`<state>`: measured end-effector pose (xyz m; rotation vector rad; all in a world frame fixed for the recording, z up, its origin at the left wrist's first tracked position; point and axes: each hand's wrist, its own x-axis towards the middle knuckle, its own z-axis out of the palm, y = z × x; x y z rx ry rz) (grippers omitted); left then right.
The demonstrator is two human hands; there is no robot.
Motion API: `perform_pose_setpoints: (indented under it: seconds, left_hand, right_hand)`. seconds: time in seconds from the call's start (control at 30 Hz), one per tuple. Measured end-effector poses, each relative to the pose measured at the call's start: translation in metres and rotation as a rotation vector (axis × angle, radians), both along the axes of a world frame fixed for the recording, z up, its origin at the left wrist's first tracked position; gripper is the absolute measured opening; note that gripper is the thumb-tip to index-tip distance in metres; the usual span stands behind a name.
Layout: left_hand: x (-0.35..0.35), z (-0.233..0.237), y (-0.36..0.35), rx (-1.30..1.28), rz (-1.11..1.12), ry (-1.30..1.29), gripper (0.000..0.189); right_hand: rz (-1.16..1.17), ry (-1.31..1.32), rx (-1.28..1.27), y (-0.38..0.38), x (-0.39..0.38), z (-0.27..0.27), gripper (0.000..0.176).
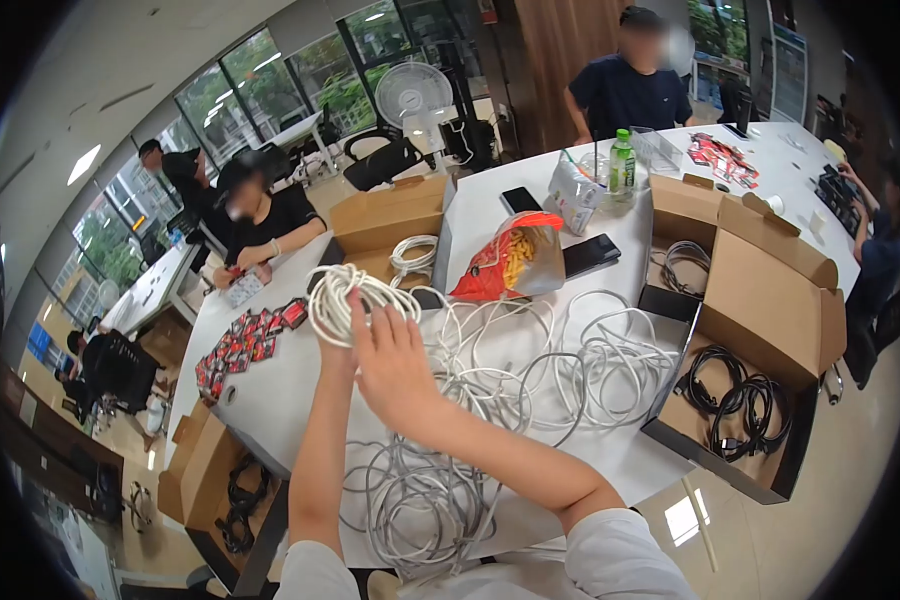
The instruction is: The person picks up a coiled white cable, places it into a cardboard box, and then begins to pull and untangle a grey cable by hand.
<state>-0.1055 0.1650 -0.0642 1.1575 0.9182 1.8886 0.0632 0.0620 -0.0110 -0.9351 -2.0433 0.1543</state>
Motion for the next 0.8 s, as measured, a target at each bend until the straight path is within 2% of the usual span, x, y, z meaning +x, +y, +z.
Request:
perform_pose_setpoints:
  seconds: [0.1,0.2,0.23,0.37,0.47,0.5,0.6,0.73,0.77,0.8]
  left_hand:
    - [-0.014,0.006,0.014,0.051,-0.123,-0.283,0.032]
    - [-0.023,0.026,0.022,0.06,0.045,-0.006,0.03]
    - [-0.035,0.03,0.027,0.051,-0.033,-0.108,0.034]
    - [-0.085,0.027,0.064,0.182,0.191,0.205,0.036]
    - [-0.124,0.033,0.086,0.148,0.403,0.653,0.04]
    - [-0.126,0.038,0.095,0.188,0.24,0.338,0.041]
    - [-0.132,0.044,0.094,0.128,0.441,0.871,0.041]
    - [-0.134,0.075,0.109,0.154,0.437,1.54,0.051]
    - [-0.135,0.077,0.119,0.272,0.405,1.618,0.044]
    - [-0.135,0.079,0.13,0.28,0.36,1.691,0.042]
  right_hand:
    - [0.12,-0.032,-0.044,0.0,0.013,0.007,0.085]
    - [0.147,-0.031,-0.037,0.002,0.031,0.017,0.082]
    - [0.164,0.002,-0.028,0.002,0.039,0.022,0.08]
    - [0.176,0.104,-0.021,0.001,0.073,0.051,0.072]
    - [0.129,0.208,-0.019,0.003,0.094,0.063,0.066]
    - [0.102,0.227,-0.015,0.005,0.1,0.065,0.065]
    - [0.047,0.262,-0.027,0.011,0.11,0.071,0.063]
    - [0.027,0.26,-0.076,0.016,0.108,0.072,0.061]
    - [0.031,0.257,-0.091,0.017,0.106,0.072,0.06]
    - [0.039,0.245,-0.103,0.018,0.104,0.072,0.06]
